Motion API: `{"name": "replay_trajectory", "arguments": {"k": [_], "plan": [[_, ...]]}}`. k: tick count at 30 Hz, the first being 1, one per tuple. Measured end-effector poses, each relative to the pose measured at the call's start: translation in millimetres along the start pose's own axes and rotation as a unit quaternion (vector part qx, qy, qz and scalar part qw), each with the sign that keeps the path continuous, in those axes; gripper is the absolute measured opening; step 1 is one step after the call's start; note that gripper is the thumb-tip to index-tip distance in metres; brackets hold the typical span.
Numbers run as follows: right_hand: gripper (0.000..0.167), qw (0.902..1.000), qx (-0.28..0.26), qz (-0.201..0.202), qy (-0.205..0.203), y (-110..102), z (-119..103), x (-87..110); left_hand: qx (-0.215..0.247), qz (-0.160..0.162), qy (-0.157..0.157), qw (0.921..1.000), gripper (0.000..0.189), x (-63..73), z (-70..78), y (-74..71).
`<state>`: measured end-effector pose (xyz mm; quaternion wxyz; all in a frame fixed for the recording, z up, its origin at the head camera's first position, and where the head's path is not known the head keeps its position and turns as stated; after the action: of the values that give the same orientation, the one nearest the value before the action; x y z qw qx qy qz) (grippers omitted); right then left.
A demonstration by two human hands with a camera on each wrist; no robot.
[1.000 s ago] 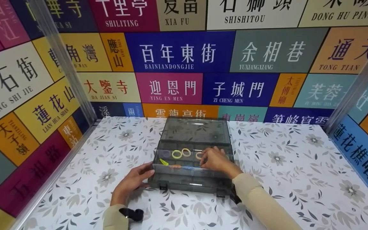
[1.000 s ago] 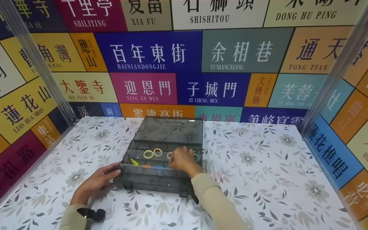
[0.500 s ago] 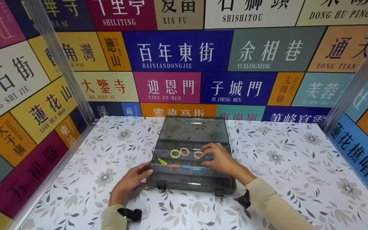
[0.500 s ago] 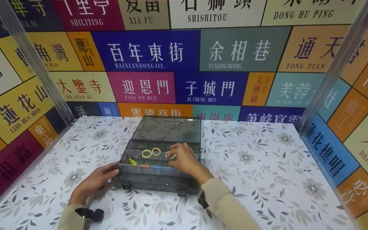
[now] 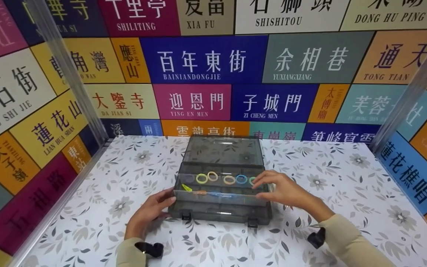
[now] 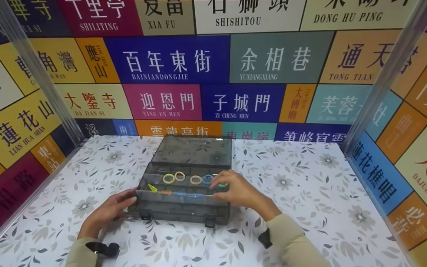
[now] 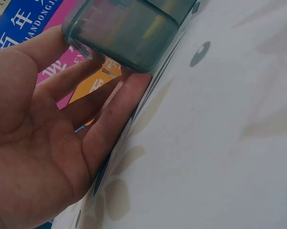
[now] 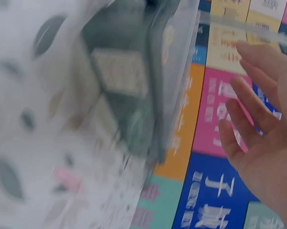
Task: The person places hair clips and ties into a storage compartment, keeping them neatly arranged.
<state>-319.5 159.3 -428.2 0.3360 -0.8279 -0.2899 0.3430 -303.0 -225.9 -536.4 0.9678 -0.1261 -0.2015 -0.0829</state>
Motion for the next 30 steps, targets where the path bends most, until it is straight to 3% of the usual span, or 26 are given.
{"name": "replay_trajectory", "arguments": {"k": [11,25,30], "plan": [[0.018,0.9985,-0.039,-0.034,0.018,-15,42,36.9,-0.005,-0.012,0.005,0.9999,0.064,1.7,-2.1,-1.1],[0.019,0.9926,-0.079,-0.071,0.059,-23,81,65.4,-0.013,-0.010,-0.001,0.9999,0.065,-1.8,-0.7,0.4],[0.024,0.9920,-0.068,-0.090,0.056,-24,93,72.7,-0.008,-0.011,-0.004,0.9999,0.065,-3.9,-1.8,-0.1]]}}
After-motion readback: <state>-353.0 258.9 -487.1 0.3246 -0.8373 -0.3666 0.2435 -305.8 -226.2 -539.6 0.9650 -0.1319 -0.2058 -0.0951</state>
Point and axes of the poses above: each hand's wrist, its own x-axis away from the middle knuckle, its own y-axis out of the palm, z = x × y, the point moved 6 cm from there along -x, towards the middle knuckle, and after that the axes turned 12 degrees about -y, right-handed, at the moved point
